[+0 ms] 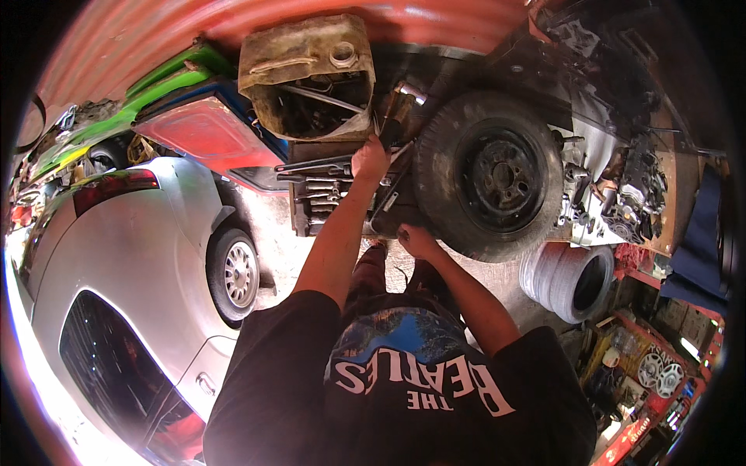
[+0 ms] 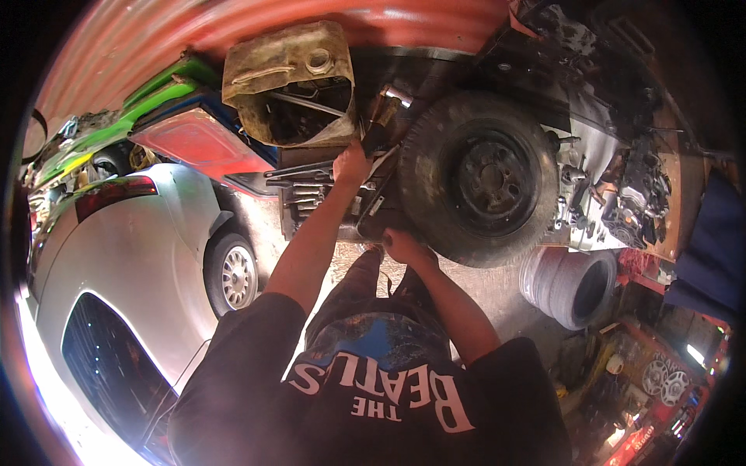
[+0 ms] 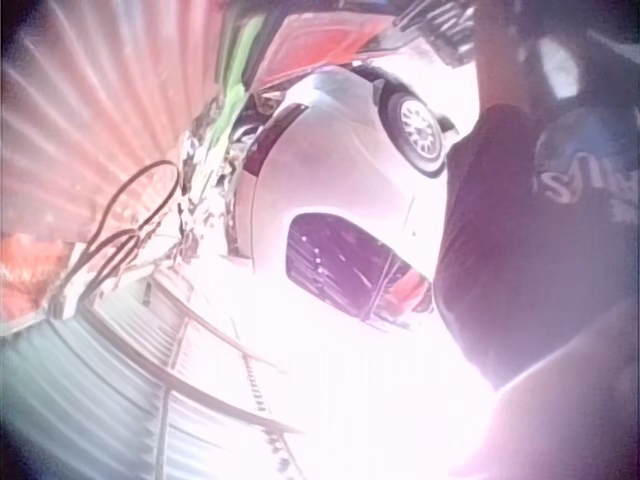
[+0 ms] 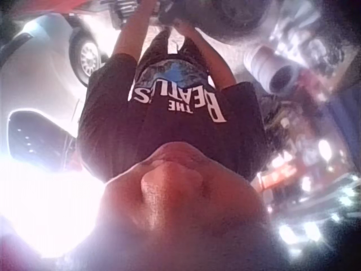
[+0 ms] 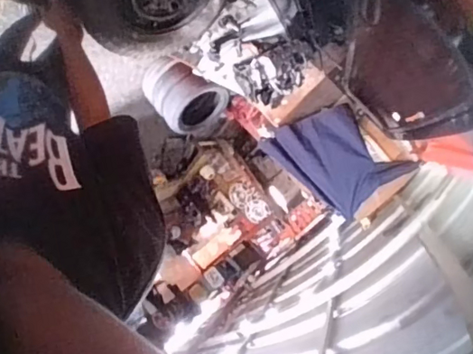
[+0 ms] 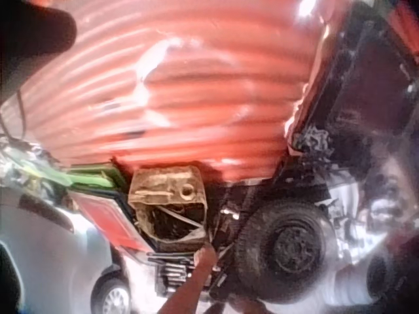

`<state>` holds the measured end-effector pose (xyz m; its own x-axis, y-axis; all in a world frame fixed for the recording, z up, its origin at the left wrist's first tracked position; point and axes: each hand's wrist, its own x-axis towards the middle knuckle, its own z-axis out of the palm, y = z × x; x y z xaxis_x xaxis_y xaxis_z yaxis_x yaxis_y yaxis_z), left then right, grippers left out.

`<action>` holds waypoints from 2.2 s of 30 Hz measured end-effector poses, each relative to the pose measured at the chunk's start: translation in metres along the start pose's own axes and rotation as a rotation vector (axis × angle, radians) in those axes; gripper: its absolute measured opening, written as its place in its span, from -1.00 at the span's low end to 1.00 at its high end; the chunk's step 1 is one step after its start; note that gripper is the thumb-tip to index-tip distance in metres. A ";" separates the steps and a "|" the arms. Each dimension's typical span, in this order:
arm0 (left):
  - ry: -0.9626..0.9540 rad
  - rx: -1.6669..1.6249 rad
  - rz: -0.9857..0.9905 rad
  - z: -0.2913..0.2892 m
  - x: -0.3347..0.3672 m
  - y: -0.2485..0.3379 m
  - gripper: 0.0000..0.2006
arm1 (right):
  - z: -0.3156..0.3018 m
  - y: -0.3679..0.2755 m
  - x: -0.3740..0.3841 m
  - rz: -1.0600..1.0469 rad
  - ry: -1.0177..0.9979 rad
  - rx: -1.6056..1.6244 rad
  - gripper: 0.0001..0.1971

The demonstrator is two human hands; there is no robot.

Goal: The person repeatedly picks up various hand tools from a cluttered workbench, briefly inspects them, and places them into a metal container. The person handles wrenches, sockets, and a pipe wrench, moving them one at a time from the bench surface into the container.

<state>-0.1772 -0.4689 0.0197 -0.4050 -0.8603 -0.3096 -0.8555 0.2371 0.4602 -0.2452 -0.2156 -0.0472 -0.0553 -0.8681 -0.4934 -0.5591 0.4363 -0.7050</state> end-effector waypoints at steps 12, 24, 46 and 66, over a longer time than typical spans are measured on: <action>-0.037 -0.389 0.128 0.013 -0.032 -0.103 -0.64 | 0.008 0.005 0.011 0.011 -0.013 -0.056 -0.78; -0.045 -0.037 -0.044 0.010 -0.136 -0.150 -0.76 | 0.006 -0.045 0.069 0.308 0.286 -0.226 -0.41; -0.105 0.181 -0.076 0.087 -0.094 -0.070 -0.78 | 0.022 -0.014 0.040 0.045 0.468 -0.020 -0.44; 0.057 -0.413 0.172 0.041 -0.135 -0.078 -0.56 | -0.035 -0.078 0.041 -0.125 0.435 0.967 -0.54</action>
<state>-0.0691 -0.3530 -0.0088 -0.5020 -0.8502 -0.1583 -0.5720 0.1891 0.7982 -0.2325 -0.2935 0.0055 -0.4402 -0.8464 -0.2999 0.3018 0.1751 -0.9372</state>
